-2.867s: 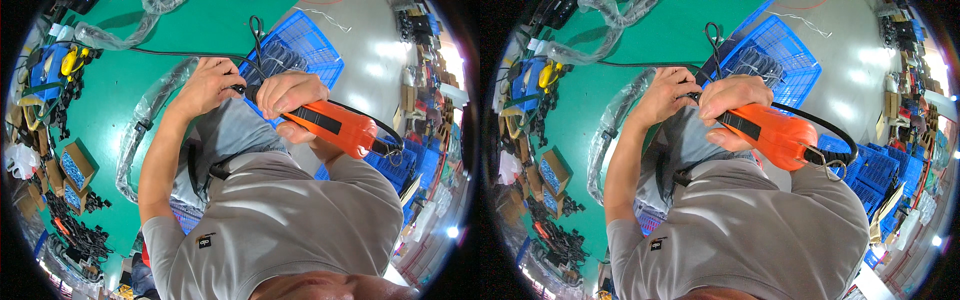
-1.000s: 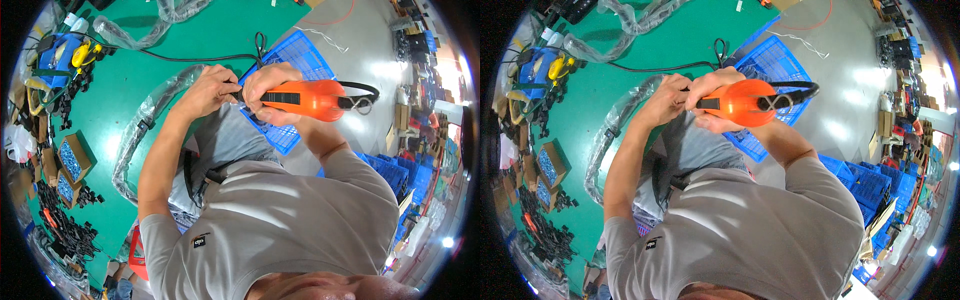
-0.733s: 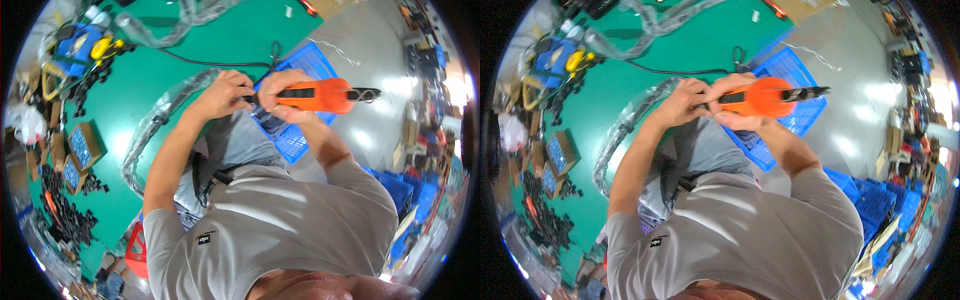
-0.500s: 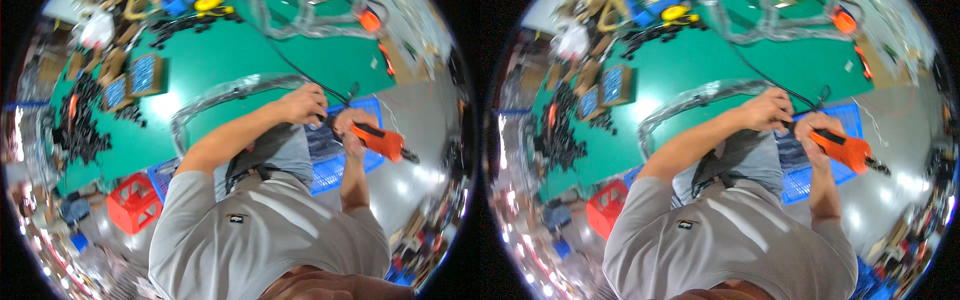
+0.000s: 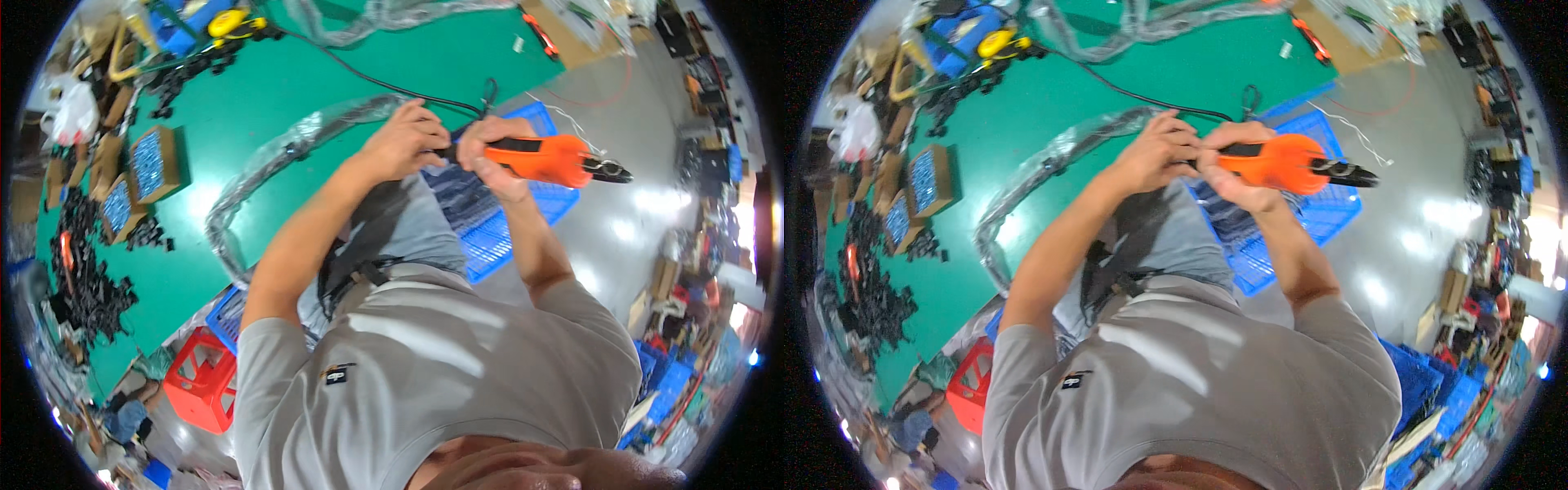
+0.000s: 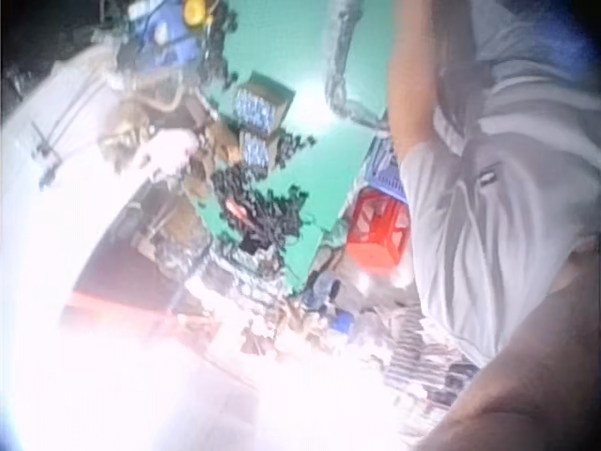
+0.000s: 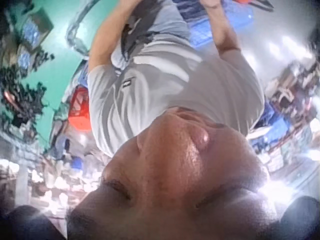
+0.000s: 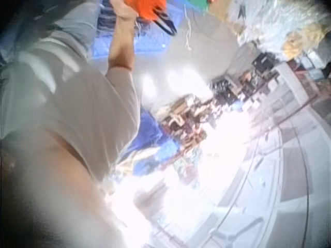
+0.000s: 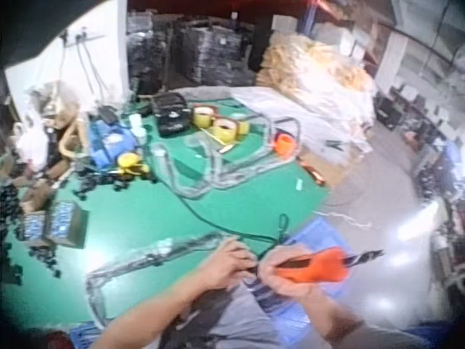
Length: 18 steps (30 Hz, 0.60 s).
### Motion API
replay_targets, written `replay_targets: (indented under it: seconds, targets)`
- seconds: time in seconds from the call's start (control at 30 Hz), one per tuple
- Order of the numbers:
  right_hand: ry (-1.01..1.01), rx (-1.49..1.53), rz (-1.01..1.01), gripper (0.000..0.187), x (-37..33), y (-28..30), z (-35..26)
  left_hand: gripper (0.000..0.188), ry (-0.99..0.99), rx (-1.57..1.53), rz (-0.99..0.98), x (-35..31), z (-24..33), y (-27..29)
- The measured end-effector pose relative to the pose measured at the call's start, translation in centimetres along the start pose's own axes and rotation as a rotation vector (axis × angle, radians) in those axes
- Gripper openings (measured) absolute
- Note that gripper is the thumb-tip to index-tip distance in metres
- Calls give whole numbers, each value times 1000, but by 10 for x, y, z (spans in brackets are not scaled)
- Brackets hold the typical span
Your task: Assemble metal frames by inserting and tightening screws using an electric screwdriver.
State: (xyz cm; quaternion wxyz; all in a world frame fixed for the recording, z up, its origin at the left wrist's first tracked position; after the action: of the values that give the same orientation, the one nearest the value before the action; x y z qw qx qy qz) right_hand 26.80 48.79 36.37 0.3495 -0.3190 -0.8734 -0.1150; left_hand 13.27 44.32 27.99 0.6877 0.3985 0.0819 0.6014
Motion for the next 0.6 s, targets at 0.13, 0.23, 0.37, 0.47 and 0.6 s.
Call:
replay_targets:
  seconds: [0.13, 0.23, 0.37, 0.47, 0.6]
  targets:
    - [-25, 86, 67, 30, 4, 2, -2, 32, 72, -8, -47, 5, 0, -1]
    - [-17, -41, -161, 30, 12, -8, -5, 30, 123, -58, -44, 5, 0, 2]
    - [-64, 52, -161, 27, 19, -6, -2, 30, 112, -26, -52, 7, 3, 2]
    - [-115, 205, -44, 33, 15, 6, 9, 31, 129, -28, -61, 6, 2, 0]
    - [-59, 238, -12, 27, 7, 4, 8, 31, 168, -43, -54, 6, -3, -1]
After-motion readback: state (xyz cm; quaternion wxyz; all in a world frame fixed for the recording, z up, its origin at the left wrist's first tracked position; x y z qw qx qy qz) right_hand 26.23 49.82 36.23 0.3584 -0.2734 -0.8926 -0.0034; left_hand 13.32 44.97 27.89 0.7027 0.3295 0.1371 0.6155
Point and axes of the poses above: each hand's wrist, its own x-axis towards the middle knuckle, its own y-axis out of the back of the hand, z = x × y, the point moved 6 cm from there along x, towards the middle knuckle, and after that the axes turned 10 degrees about y, right-handed, at the moved point
